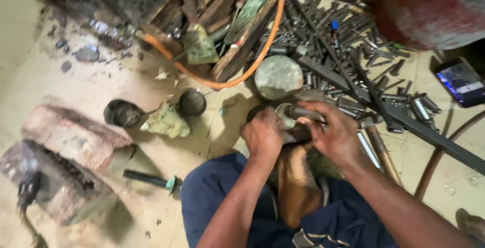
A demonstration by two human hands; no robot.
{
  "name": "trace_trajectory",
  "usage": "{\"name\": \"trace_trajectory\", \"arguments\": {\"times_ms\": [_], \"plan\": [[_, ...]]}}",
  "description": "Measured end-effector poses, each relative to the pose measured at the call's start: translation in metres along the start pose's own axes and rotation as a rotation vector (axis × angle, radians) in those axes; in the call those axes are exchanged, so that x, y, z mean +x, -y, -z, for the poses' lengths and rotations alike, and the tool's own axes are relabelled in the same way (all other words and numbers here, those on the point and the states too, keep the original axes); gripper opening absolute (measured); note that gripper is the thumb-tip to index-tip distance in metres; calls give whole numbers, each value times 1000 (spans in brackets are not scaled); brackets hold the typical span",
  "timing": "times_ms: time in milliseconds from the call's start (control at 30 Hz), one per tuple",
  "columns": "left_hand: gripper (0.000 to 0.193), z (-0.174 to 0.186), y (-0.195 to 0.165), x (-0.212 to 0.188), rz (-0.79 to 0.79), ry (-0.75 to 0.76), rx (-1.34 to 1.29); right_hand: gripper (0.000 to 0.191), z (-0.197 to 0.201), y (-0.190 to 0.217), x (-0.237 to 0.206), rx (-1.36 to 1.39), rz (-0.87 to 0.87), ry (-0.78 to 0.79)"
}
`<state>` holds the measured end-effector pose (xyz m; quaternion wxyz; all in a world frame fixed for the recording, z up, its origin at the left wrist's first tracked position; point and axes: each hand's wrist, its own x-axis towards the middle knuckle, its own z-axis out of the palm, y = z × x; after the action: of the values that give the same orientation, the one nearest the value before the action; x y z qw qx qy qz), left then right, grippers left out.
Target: The person sits cross-legged on the workshop floor and trims the edge of a white shell with red-handled shears, rotating the shell to cut around its rim. They then set the shell aside and hammer a small metal cup against a floor-mounted stake, shaping it with a punch.
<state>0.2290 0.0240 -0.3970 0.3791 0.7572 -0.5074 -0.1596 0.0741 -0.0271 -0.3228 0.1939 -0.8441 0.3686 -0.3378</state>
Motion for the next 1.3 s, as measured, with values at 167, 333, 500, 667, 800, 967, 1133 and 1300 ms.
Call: {"name": "trace_trajectory", "arguments": {"times_ms": [167, 333, 500, 667, 800, 967, 1133, 1300], "plan": [[28, 5, -3, 2, 34, 57, -51, 36, -2, -3, -2, -61, -19, 40], [30, 5, -4, -5, 12, 5, -25, 37, 4, 0, -1, -74, -165, 214], [22, 4, -3, -2, 25, -3, 41, 36, 4, 4, 4, 39, 166, -42], [24, 9, -8, 5, 74, 16, -34, 35, -2, 4, 10, -86, 48, 66], [16, 12, -13, 5, 78, -50, 42, 32, -3, 5, 9, -116, 13, 204], [16, 12, -16, 3, 103, -13, -1, 37, 3, 7, 5, -110, 79, 85], [20, 14, -17, 4, 66, -20, 8, 42, 5, 7, 7, -155, 14, 151], [17, 12, -17, 1, 46, -58, 32, 38, 4, 6, 8, -125, -4, 235]]}}
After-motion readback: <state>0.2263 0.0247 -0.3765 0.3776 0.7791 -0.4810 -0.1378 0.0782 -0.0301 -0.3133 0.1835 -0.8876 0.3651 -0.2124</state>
